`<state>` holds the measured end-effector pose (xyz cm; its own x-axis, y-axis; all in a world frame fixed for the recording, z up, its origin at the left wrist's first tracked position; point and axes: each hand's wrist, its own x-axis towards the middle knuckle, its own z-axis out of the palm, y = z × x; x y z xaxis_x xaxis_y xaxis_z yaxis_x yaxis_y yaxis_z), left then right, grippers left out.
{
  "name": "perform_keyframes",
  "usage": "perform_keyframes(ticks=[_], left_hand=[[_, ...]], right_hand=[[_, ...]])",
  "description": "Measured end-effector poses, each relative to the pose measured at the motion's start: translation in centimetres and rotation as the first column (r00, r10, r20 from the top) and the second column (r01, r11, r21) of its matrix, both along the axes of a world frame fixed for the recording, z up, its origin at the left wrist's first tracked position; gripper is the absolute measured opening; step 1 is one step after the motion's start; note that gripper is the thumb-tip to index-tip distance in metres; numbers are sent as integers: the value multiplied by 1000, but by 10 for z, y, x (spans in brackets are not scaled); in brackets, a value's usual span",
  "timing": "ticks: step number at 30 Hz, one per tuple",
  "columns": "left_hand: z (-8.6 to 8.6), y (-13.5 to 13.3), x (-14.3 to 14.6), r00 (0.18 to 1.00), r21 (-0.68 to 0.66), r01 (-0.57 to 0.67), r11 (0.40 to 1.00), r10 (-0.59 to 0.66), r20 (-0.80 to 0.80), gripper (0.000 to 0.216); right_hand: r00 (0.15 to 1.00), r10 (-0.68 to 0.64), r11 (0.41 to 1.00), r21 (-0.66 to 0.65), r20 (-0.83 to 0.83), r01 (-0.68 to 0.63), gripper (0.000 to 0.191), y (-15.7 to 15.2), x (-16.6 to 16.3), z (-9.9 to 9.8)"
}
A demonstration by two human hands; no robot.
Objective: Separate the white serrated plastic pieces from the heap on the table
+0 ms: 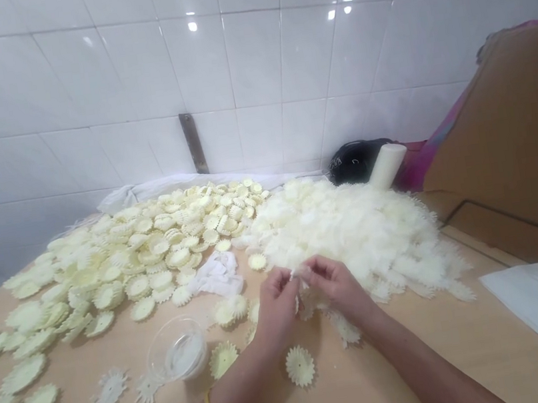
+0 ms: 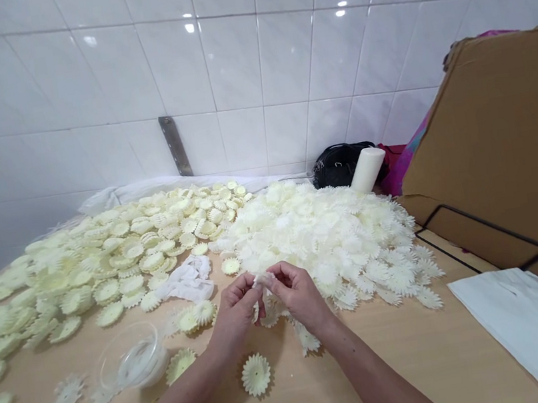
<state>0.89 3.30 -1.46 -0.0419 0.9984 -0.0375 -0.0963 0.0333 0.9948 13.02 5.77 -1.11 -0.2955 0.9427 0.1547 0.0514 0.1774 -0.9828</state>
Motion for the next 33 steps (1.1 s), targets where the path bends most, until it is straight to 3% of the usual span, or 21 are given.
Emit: perform_keyframes(ticks=[15,22,29,33], left_hand=[[6,-3,2,998,-38,41,998,-39,39,20],[0,-3,0,992,-12,120,993,-119,51,25],[8,-4,0,969,-22,198,980,-193,153,20],[5,-3,0,974,-3,173,985,-171,146,24]], right_hand=[[966,-177,973,180,188,143,29,-7,0,0],[955,-212,971,154,206,182,40,-6,1,1],[972,-188,979,101,138,175,42,-5,2,0],[970,-210,974,115,124,197,44,-6,2,1]])
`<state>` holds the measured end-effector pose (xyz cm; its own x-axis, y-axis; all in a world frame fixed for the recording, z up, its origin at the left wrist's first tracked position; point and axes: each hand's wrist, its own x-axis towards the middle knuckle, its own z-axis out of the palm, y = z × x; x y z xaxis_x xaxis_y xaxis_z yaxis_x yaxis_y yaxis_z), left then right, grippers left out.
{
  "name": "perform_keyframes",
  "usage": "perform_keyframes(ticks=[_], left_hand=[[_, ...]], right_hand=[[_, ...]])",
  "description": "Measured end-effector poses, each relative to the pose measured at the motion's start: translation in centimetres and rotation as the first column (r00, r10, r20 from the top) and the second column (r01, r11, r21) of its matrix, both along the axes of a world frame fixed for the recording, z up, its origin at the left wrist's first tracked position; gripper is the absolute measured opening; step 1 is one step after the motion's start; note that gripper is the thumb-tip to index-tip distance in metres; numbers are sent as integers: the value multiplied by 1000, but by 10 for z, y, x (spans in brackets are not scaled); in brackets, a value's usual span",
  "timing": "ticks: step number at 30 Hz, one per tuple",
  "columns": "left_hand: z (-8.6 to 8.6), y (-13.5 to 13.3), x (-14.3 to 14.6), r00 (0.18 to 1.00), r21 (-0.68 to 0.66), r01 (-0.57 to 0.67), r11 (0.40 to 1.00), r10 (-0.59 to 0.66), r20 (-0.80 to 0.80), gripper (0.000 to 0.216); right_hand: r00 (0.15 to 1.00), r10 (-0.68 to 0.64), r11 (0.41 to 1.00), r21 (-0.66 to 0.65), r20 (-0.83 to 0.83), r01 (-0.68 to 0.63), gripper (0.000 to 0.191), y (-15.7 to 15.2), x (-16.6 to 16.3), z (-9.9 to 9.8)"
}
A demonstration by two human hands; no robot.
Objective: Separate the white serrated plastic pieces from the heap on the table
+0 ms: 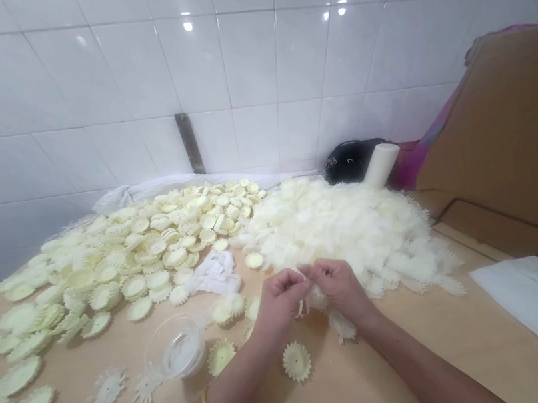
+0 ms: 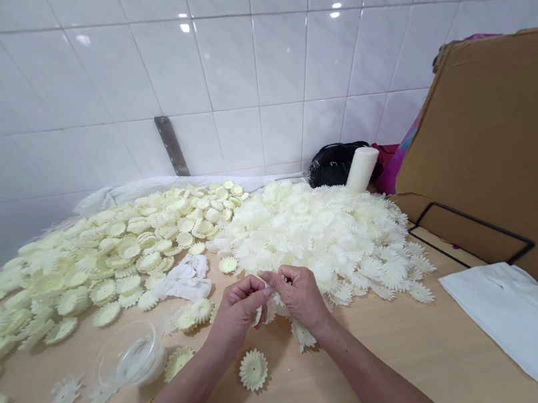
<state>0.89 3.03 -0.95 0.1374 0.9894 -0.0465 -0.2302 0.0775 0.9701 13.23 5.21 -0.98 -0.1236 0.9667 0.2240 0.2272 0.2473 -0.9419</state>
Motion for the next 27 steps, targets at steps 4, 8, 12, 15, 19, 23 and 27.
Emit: perform_keyframes(ticks=[4,8,12,15,19,23,27], left_hand=[[-6,7,-7,972,-10,-233,973,232,-16,23],[-6,10,-11,935,65,-284,957,292,-200,24],[-3,7,-9,935,51,-249,967,253,-247,26],[0,7,-10,948,-6,-274,962,269,-170,27],[10,10,-16,976,-168,-206,964,215,40,22],[16,11,-19,961,-273,-21,962,94,258,19],[11,11,-18,969,-285,34,958,38,244,31]], right_hand=[[988,-147,980,142,46,139,45,0,7,4],[928,-294,918,338,227,208,40,4,15,3],[847,-359,869,471,392,151,24,7,18,-2],[817,-424,816,557,392,156,20,6,18,-3],[830,-431,769,625,355,133,19,3,16,-2],[856,-400,747,658,327,97,19,0,13,0],[879,-348,767,638,327,66,19,-2,10,0]])
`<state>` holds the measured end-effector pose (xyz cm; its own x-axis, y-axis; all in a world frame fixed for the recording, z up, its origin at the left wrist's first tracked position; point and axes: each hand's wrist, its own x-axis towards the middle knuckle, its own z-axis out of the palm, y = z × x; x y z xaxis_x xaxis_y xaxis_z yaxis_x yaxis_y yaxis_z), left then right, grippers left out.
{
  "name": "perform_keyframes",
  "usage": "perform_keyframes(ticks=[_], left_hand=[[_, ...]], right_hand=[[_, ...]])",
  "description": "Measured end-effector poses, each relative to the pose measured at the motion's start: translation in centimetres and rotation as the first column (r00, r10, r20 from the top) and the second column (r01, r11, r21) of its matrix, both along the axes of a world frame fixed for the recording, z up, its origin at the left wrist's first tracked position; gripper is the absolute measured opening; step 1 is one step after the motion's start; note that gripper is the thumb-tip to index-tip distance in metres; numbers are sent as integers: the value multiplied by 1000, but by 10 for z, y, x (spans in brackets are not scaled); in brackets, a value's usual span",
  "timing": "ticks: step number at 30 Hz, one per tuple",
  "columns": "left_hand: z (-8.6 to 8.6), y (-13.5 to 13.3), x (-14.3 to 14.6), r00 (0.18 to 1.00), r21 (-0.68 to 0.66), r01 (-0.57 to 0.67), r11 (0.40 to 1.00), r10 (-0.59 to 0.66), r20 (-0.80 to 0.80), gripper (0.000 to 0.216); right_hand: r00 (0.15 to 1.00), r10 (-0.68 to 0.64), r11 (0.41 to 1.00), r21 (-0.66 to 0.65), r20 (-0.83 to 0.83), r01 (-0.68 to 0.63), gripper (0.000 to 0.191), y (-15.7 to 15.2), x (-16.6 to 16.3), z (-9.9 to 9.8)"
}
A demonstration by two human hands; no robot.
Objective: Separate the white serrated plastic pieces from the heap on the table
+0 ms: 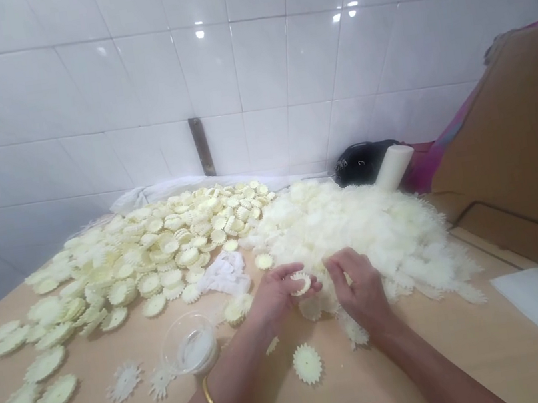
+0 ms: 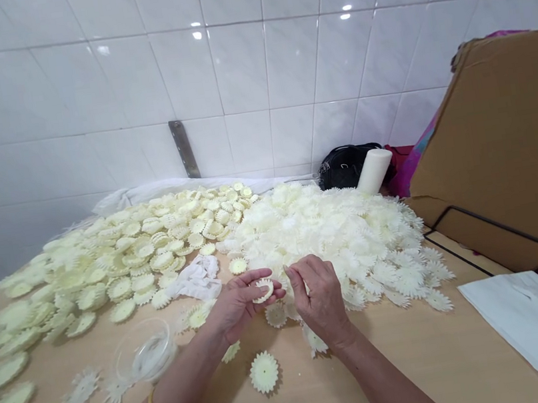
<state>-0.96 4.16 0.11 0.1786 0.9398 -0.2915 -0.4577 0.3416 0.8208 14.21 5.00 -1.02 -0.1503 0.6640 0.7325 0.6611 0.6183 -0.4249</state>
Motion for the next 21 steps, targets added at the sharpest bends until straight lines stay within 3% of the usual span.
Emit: perform_keyframes(ticks=[4,9,12,17,21], left_hand=[[-6,-2,3,995,73,3,997,4,-95,29],[-5,-5,6,954,242,-104,965,166,-252,22],[-6,-5,6,939,266,-119,956,196,-283,24],[-8,-5,5,979,171,-113,979,139,-151,30],[-4,-9,9,996,74,-62,995,57,68,27]], right_hand=[[996,63,997,-45,-56,-66,18,-3,-3,0],[974,193,965,-159,-119,-211,13,-10,-10,1],[958,258,924,-259,-124,-282,9,-12,-12,4],[934,305,868,-348,-189,-354,11,-10,-11,7],[935,273,911,-251,-227,-327,11,-9,-11,4]])
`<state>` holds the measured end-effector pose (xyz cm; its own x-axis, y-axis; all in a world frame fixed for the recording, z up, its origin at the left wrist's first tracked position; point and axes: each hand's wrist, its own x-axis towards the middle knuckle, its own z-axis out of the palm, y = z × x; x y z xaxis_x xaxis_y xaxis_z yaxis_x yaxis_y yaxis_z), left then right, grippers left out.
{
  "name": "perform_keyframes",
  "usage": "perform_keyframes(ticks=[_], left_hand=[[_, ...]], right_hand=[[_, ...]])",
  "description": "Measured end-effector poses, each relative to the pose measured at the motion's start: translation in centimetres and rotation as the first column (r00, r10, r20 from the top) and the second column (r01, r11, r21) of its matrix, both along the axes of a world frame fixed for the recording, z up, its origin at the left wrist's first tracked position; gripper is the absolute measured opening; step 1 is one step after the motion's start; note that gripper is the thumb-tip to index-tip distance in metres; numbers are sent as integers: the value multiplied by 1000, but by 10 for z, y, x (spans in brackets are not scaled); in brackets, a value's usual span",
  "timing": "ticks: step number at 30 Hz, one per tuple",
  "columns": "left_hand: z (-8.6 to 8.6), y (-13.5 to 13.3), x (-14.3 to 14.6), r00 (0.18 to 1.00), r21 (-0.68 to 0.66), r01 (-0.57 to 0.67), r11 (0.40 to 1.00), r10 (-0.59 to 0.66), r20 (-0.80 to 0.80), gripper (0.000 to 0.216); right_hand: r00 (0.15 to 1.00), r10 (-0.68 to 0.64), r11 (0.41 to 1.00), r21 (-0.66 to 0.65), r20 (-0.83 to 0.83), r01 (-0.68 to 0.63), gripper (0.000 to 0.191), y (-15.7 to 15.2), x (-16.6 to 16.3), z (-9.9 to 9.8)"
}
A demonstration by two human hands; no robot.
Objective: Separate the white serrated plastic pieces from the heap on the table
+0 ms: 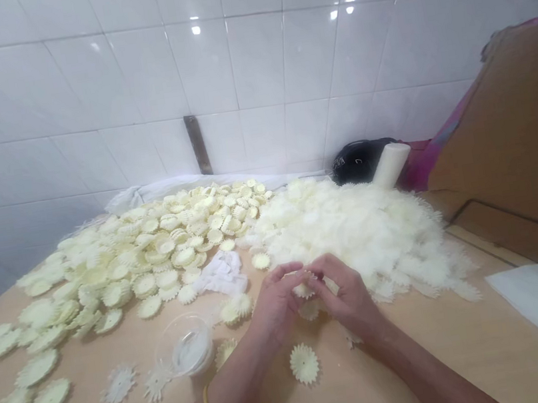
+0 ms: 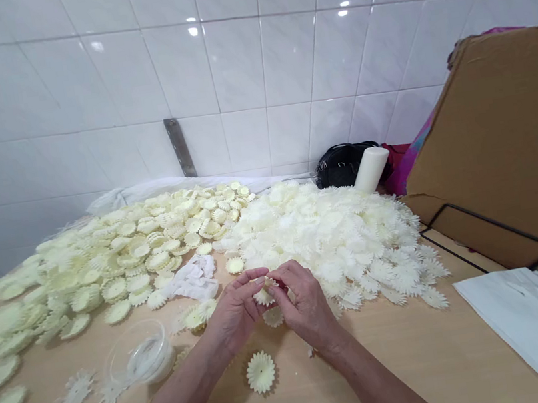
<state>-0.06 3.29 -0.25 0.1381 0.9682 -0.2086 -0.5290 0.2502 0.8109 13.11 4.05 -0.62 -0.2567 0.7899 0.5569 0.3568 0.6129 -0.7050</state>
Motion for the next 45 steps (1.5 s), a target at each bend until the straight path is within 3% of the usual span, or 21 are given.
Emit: perform_keyframes(ticks=[3,6,11,18,24,30,34,41,45], left_hand=[[2,-1,3,996,32,50,998,-52,67,26],[0,-1,4,998,62,56,996,-58,16,26],[0,-2,6,994,109,-10,994,22,-108,21],[-5,0,3,949,184,-71,980,123,-289,21],[-10,-1,2,913,209,-51,977,131,-386,29],[-8,-2,2,907,180,-120,976,182,-380,38],[-5,-3,4,925,163,-79,984,133,-355,37],[-1,-3,8,962,140,100,985,-60,-267,23],[-3,4,10,962,131,91,987,-53,-267,22]], right_hand=[[998,-36,999,4,-51,36,13,0,0,-2],[995,-42,997,-68,-91,35,13,0,0,0],[992,-67,987,-153,-108,50,19,-2,0,4],[974,-170,977,-154,-148,147,16,-3,3,4],[992,-40,995,-91,-116,30,13,-4,2,7],[994,47,988,-145,-94,-60,11,-7,1,9],[988,36,973,-218,-149,-69,17,-6,2,12],[947,-62,933,-355,-316,-58,30,1,5,9],[926,-17,923,-362,-377,-130,33,5,8,8]])
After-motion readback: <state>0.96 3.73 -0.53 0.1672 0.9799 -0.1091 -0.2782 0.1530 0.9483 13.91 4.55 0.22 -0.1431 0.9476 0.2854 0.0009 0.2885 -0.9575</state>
